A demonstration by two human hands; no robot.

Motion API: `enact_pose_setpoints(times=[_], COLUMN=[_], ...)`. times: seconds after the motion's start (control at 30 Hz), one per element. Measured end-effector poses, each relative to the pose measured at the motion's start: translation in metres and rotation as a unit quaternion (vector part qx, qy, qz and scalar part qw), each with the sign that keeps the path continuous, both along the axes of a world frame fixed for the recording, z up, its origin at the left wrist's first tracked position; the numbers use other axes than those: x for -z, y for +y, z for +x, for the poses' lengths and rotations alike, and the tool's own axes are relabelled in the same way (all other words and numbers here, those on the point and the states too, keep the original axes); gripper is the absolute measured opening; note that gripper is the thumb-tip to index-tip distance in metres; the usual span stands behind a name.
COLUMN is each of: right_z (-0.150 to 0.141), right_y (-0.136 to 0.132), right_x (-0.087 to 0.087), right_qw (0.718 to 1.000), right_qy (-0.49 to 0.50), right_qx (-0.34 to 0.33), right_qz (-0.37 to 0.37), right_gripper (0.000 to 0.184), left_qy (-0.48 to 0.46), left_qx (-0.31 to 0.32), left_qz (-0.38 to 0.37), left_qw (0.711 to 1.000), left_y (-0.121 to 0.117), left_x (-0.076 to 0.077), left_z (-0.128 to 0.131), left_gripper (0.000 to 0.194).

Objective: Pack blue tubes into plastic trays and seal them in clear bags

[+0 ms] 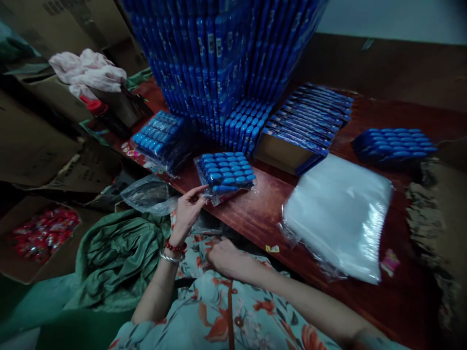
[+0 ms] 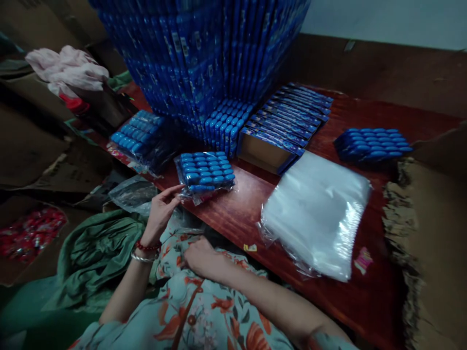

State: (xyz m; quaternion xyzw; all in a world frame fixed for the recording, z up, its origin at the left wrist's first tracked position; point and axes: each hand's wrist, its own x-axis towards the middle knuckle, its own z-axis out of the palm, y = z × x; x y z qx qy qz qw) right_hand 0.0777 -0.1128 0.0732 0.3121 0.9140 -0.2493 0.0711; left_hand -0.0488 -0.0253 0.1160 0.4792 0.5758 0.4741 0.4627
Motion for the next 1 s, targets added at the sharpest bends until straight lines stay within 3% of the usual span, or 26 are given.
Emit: enact_pose_setpoints(times=[0.13, 0.23, 0.33, 0.4, 0.47, 0.57, 0.63, 0.77, 0.83, 0.9, 0.97, 1.0], right_z=[0.007, 0.022, 0.041, 0.052, 0.060, 0.060, 0.051, 0.022, 0.010, 0.002, -0.003, -0.004], right_y=[0.004, 0.008, 0.021, 0.036, 0.054, 0.077, 0.089, 0.106, 0.113, 0.119, 0.122, 0.122], right_x=[-0.003, -0.017, -0.031, -0.032, -0.028, -0.021, -0.024, -0.040, -0.045, -0.044, -0.039, -0.036], right_qw=[0.997, 0.988, 0.948, 0.867, 0.726, 0.495, 0.397, 0.279, 0.236, 0.217, 0.223, 0.232], right_qy=[-0.030, 0.040, 0.173, 0.289, 0.403, 0.505, 0.555, 0.596, 0.588, 0.579, 0.564, 0.555], right_qx=[0.045, 0.083, 0.245, 0.406, 0.518, 0.529, 0.497, 0.527, 0.561, 0.579, 0.589, 0.592], right_qz=[0.064, 0.123, 0.105, -0.005, -0.202, -0.470, -0.537, -0.538, -0.533, -0.531, -0.534, -0.536], right_gripper=[0.012, 0.015, 0.019, 0.026, 0.034, 0.054, 0.057, 0.036, 0.030, 0.030, 0.030, 0.030], left_qy=[-0.029, -0.043, -0.047, -0.051, -0.055, -0.050, -0.043, -0.030, -0.040, -0.070, -0.136, -0.188], left_qx=[0.021, 0.034, 0.041, 0.046, 0.048, 0.051, 0.070, 0.104, 0.067, -0.034, -0.136, -0.153], left_qz=[0.001, 0.011, 0.024, 0.031, 0.034, 0.029, 0.024, 0.031, 0.038, 0.046, 0.017, -0.025], left_qw=[0.999, 0.998, 0.998, 0.997, 0.997, 0.997, 0.996, 0.994, 0.996, 0.996, 0.981, 0.970], left_y=[0.002, 0.002, 0.003, 0.004, 0.003, -0.002, -0.007, -0.016, -0.020, -0.025, -0.030, -0.032], left_x=[-0.002, -0.003, -0.007, -0.009, -0.010, -0.010, -0.008, 0.000, 0.009, 0.021, 0.035, 0.041], left_z=[-0.001, -0.001, -0.003, -0.005, -0.006, -0.005, -0.003, -0.001, -0.002, -0.004, -0.005, -0.004], left_gripper=[0.040, 0.045, 0.047, 0.049, 0.050, 0.049, 0.051, 0.055, 0.052, 0.044, 0.030, 0.023])
